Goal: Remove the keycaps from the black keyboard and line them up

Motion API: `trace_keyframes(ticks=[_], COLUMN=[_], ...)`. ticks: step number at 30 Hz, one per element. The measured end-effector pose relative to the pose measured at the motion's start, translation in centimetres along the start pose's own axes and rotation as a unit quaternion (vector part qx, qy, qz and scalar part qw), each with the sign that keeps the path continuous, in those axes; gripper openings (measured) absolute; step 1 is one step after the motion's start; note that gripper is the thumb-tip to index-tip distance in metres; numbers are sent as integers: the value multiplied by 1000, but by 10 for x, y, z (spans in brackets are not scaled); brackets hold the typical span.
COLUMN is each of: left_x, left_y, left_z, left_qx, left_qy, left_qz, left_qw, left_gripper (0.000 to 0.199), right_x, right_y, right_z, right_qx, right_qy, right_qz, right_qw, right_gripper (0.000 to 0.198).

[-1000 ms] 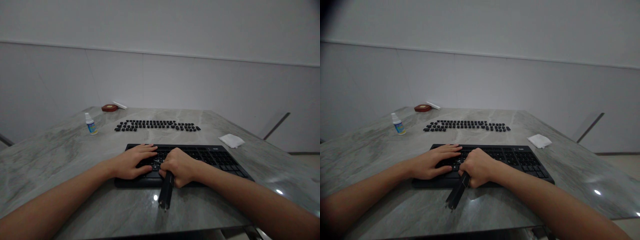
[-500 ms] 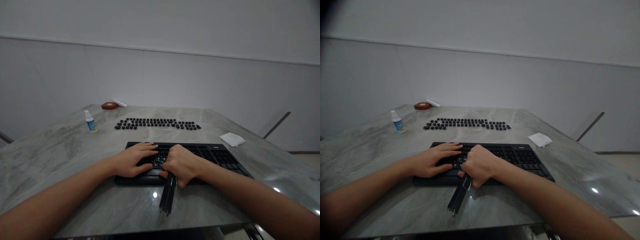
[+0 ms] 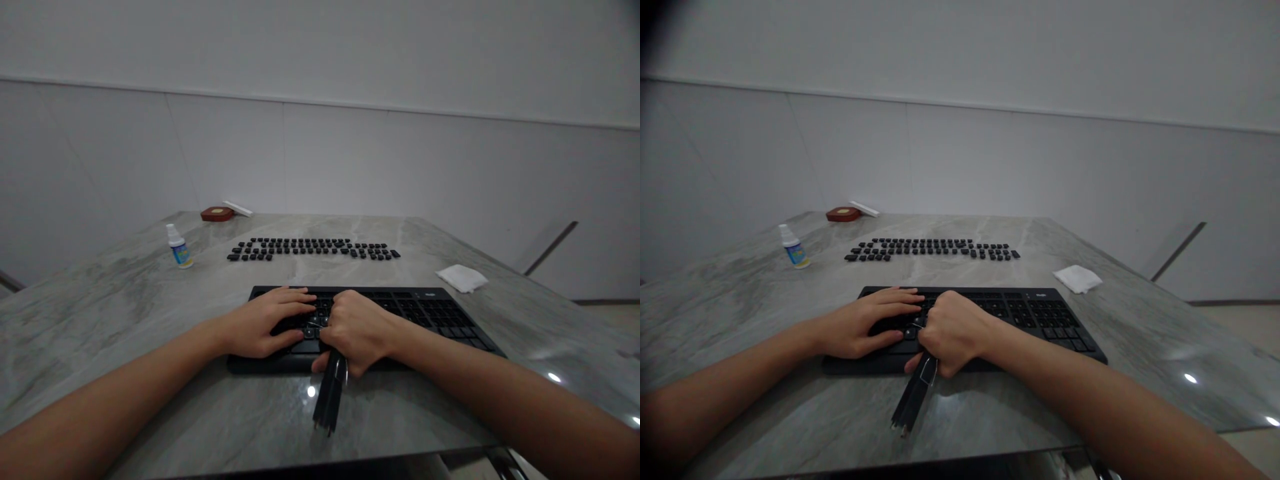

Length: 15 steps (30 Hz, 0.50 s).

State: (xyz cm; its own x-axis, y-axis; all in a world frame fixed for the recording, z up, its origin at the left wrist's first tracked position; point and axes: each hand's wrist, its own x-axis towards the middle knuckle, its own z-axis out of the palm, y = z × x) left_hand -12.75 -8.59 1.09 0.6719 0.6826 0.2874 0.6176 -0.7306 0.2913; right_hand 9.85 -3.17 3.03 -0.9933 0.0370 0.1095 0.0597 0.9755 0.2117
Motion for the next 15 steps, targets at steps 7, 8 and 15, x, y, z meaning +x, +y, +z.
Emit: trace_keyframes(ticks=[7,8,15], left_x=[1,1,4], left_y=[5,5,8], left_z=[-3,-4,-6], left_qx=[-37,-41,-36], left_qy=[25,27,56], left_qz=[30,36,77], left_qw=[999,998,995], left_gripper=[35,34,25], right_x=[0,0,1], right_y=[4,4,3], right_z=[-5,-5,2], right_qx=[-9,-8,33], right_qy=[-25,-26,1], right_qz=[-2,-1,34], right_qw=[1000,1000,999], right_gripper=[53,53,54])
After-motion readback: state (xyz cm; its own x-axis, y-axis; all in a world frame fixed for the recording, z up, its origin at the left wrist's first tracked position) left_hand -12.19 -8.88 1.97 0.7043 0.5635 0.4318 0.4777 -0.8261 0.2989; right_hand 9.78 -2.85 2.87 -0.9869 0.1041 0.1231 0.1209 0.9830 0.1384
